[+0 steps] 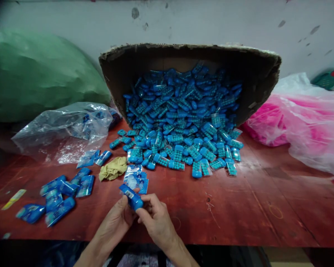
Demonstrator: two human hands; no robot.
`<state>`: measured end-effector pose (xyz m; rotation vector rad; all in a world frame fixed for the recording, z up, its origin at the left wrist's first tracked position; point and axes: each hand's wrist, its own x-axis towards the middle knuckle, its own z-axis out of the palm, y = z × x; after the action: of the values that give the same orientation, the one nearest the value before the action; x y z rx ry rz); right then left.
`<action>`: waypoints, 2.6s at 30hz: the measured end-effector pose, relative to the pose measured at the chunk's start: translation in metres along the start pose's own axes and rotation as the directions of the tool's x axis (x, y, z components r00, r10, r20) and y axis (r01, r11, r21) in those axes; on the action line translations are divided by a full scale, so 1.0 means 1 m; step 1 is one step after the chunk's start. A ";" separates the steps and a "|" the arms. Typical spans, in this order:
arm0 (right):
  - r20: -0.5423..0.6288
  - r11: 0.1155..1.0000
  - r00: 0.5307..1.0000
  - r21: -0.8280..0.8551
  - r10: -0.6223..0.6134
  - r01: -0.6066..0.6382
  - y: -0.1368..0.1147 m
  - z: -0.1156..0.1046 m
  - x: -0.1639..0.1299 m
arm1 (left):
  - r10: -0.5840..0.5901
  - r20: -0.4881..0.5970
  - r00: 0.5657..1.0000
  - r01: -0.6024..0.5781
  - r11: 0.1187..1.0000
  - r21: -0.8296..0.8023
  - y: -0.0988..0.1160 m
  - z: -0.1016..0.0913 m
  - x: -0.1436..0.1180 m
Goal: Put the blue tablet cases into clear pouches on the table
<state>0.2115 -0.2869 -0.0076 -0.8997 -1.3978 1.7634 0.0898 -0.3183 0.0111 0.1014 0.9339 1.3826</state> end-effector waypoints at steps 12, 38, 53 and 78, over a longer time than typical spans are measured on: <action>0.038 0.826 0.972 -0.520 -0.231 0.217 -0.010 -0.015 0.003 | -0.170 0.148 0.974 0.168 0.986 0.023 0.010 -0.017 0.007; 0.048 0.781 0.960 -0.571 -0.276 0.253 0.013 -0.013 0.006 | -0.008 -0.172 0.985 -0.003 0.998 -0.064 -0.024 0.012 -0.006; -0.015 0.948 0.995 -0.306 -0.098 0.089 0.013 -0.008 0.008 | -0.051 -0.083 0.995 0.042 0.993 -0.112 -0.031 0.003 -0.006; -0.012 0.281 0.995 -0.959 -0.102 0.018 0.005 -0.002 0.061 | 0.132 -0.373 0.918 -0.080 0.985 0.152 0.000 -0.022 0.011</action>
<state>0.1817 -0.2346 -0.0187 -1.4398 -2.4579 0.5742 0.0751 -0.3190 -0.0088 -0.0192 1.3663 1.4672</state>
